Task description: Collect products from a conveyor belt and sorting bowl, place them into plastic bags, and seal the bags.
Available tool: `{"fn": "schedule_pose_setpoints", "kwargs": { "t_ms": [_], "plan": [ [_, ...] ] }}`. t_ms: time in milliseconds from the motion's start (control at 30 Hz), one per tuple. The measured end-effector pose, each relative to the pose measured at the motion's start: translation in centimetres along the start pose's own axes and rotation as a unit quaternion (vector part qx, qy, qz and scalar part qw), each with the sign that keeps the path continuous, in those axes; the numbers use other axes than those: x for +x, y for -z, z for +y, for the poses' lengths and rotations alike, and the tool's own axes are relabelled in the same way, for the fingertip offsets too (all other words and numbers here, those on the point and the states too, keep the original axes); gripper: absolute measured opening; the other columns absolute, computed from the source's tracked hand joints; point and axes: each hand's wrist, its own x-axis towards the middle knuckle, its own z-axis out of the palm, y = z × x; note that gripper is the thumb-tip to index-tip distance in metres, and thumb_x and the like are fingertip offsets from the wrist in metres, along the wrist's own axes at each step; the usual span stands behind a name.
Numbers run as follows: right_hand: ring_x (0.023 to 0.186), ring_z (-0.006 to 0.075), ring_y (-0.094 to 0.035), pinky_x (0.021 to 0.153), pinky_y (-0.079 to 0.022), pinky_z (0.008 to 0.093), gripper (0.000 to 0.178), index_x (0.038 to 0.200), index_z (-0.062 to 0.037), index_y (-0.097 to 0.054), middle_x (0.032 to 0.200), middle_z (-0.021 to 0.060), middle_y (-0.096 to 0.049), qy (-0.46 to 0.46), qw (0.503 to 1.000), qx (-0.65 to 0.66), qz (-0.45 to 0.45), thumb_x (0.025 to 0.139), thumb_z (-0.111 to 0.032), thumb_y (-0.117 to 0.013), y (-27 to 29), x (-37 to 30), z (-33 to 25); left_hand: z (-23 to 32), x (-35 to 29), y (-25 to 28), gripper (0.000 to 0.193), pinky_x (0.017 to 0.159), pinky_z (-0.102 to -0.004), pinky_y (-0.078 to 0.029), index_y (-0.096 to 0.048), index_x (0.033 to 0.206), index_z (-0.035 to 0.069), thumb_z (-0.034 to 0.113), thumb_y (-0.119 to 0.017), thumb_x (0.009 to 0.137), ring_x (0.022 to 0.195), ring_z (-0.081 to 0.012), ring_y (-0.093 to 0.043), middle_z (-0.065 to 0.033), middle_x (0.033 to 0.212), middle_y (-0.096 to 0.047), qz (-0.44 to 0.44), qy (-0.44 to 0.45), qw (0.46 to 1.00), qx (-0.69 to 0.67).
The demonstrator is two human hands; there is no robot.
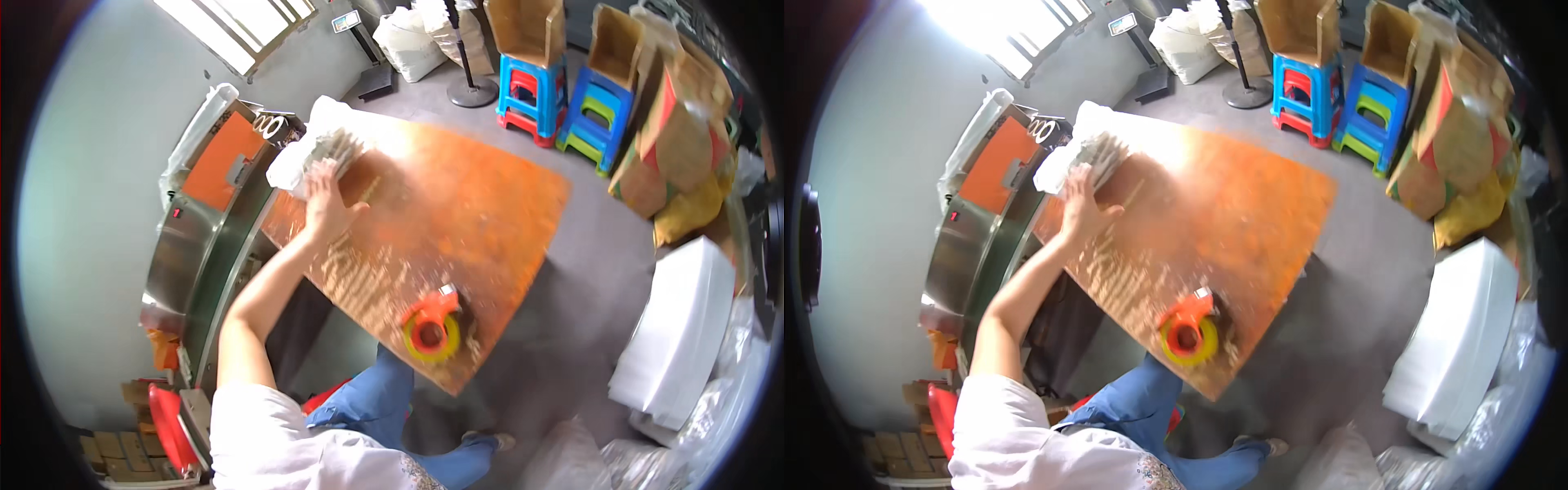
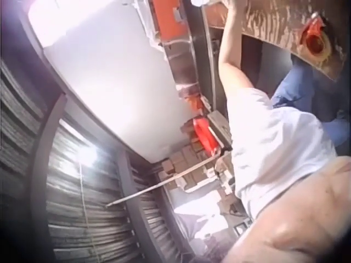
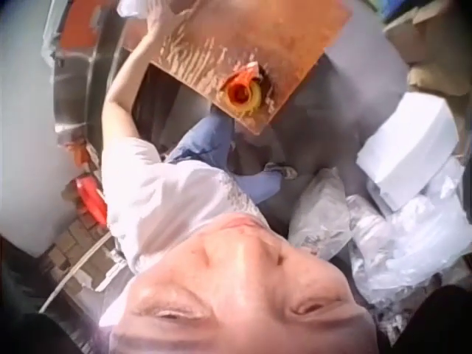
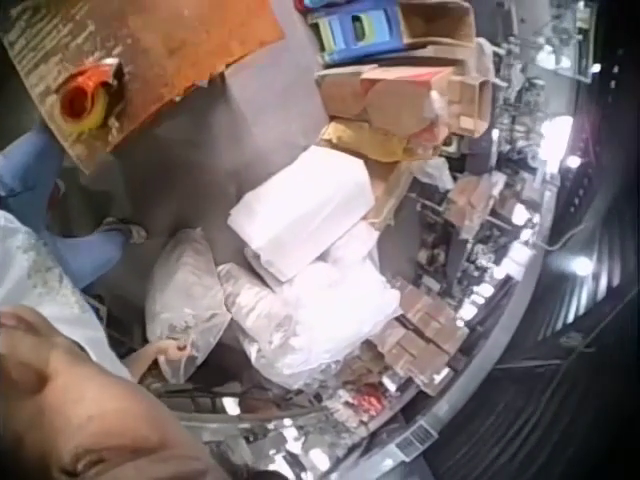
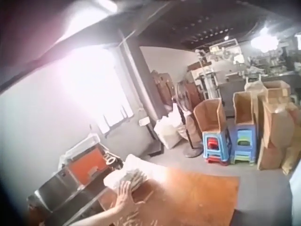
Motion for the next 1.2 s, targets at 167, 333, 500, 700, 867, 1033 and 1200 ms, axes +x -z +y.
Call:
{"fn": "schedule_pose_setpoints", "kwargs": {
  "t_ms": [167, 333, 500, 700, 867, 1033, 1200],
  "plan": [
    [0.081, 0.0167, -0.058, 0.074, -0.049, 0.0298, 0.016, 0.094, -0.0010, -0.057, 0.092, 0.0124, -0.059, -0.097, 0.934, 0.253, -0.232, 0.091, -0.014, -0.048, -11.9, -4.7, -30.2, -15.5, 11.8, -9.6, 0.132, 0.109, -0.0509, -0.003, 0.001, 0.138, -0.008, 0.056, -0.077, 0.053, 0.136, -0.0365, -0.006, -0.0242, 0.144, -0.012, -0.174, 0.194, 0.963, 0.069],
    [0.072, 0.0135, -0.059, 0.066, -0.049, 0.0255, 0.011, 0.089, 0.0019, -0.058, 0.083, 0.0070, -0.061, -0.103, 0.790, 0.401, -0.453, 0.088, 0.002, -0.046, -18.1, -5.8, -62.8, -23.9, 12.6, -15.4, 0.112, 0.104, -0.0388, -0.029, -0.020, 0.134, -0.009, 0.036, -0.082, 0.053, 0.124, -0.0342, -0.034, -0.0256, 0.134, -0.033, -0.297, 0.201, 0.922, -0.146],
    [0.082, 0.0118, -0.056, 0.075, -0.045, 0.0245, 0.019, 0.107, -0.0006, -0.054, 0.089, 0.0058, -0.061, -0.103, 0.657, 0.488, -0.565, 0.091, -0.011, -0.051, -24.5, -5.8, -77.8, -23.9, 11.1, -8.0, 0.071, 0.089, -0.0329, -0.045, -0.044, 0.123, -0.003, 0.013, -0.075, 0.061, 0.098, -0.0206, -0.057, -0.0142, 0.108, -0.059, -0.286, 0.220, 0.804, -0.473],
    [0.123, 0.0442, -0.030, 0.100, -0.028, 0.0524, 0.096, 0.137, 0.0019, -0.021, 0.137, 0.0249, -0.027, 0.211, 0.879, 0.212, -0.372, 0.072, -0.053, -0.067, -26.5, -8.2, -84.1, -18.8, 2.4, -8.0, 0.083, 0.099, -0.0338, -0.035, -0.030, 0.136, 0.001, 0.027, -0.075, 0.071, 0.119, -0.0185, -0.042, -0.0093, 0.130, -0.045, -0.489, 0.282, 0.388, -0.728],
    [0.124, 0.0401, -0.032, 0.097, -0.029, 0.0507, 0.089, 0.137, -0.0049, -0.028, 0.139, 0.0180, -0.030, 0.245, 0.919, 0.035, -0.308, 0.074, -0.060, -0.058, -28.6, -10.9, -82.2, -12.2, -8.1, -11.6, 0.120, 0.105, -0.0385, -0.027, -0.002, 0.138, -0.005, 0.028, -0.085, 0.057, 0.123, -0.0299, -0.034, -0.0227, 0.134, -0.029, -0.351, 0.207, 0.710, -0.575],
    [0.117, 0.0400, -0.039, 0.096, -0.033, 0.0493, 0.086, 0.135, -0.0053, -0.029, 0.133, 0.0226, -0.035, 0.206, 0.917, 0.104, -0.326, 0.076, -0.061, -0.057, -30.7, -9.7, -79.6, -8.3, -9.0, -8.6, 0.114, 0.100, -0.0374, -0.032, -0.006, 0.134, -0.003, 0.031, -0.084, 0.059, 0.120, -0.0259, -0.036, -0.0200, 0.126, -0.035, -0.282, 0.479, 0.507, -0.659],
    [0.111, 0.0202, -0.049, 0.094, -0.038, 0.0327, 0.080, 0.127, 0.0033, -0.043, 0.124, 0.0132, -0.050, -0.192, 0.714, 0.275, -0.615, 0.079, -0.059, -0.057, -32.0, -5.7, -74.7, -9.4, -9.8, -9.2, 0.087, 0.093, -0.0312, -0.040, -0.023, 0.133, -0.003, 0.037, -0.072, 0.074, 0.111, -0.0198, -0.047, -0.0118, 0.125, -0.044, -0.357, 0.411, 0.303, -0.782]
  ]
}}
